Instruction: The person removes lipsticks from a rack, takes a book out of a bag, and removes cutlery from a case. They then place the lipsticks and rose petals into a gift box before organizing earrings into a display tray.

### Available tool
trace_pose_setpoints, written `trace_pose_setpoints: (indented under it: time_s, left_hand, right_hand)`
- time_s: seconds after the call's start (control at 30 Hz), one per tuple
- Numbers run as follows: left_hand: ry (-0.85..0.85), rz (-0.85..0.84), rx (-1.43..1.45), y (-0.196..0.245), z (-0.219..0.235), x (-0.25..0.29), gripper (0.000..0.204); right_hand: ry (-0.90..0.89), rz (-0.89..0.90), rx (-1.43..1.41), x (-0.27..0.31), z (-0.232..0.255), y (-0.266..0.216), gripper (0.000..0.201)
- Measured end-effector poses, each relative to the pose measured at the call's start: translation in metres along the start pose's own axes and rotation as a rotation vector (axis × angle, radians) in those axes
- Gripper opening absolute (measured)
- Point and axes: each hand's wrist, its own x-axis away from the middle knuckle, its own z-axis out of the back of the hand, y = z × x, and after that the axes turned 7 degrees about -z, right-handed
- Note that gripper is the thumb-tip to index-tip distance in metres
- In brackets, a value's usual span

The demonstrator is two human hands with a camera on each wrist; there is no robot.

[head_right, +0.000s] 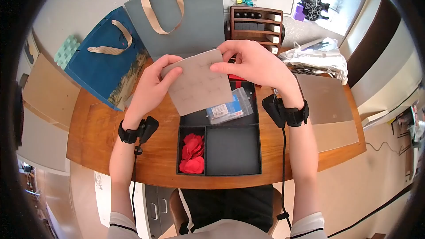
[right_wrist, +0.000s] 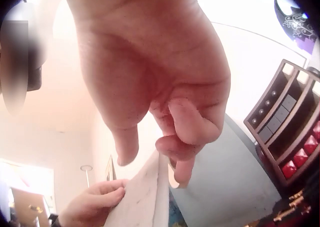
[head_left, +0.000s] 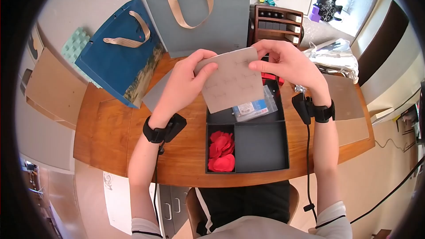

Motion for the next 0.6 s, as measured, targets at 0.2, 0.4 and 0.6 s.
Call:
trace_pose_setpoints:
  time_s: [0.2,0.4,0.6]
  left_hand:
    - [-0.019,-0.041,0.014,-0.002,-0.013,-0.001,0.026]
    - [-0.029,-0.08,0.001,-0.018,-0.021,-0.002,0.03]
    - [-0.106,-0.059,-0.102,-0.022,-0.027,0.0,0.035]
  right_hand:
    - [-0.054,-0.086,-0.087,-0.001,-0.002,0.002,0.032]
    - [-0.171,-0.205,-0.065,-0.007,-0.007,0.027,0.03]
    - [-0.22,-0.264,0.104,-0.008,-0.009,0.031,0.029]
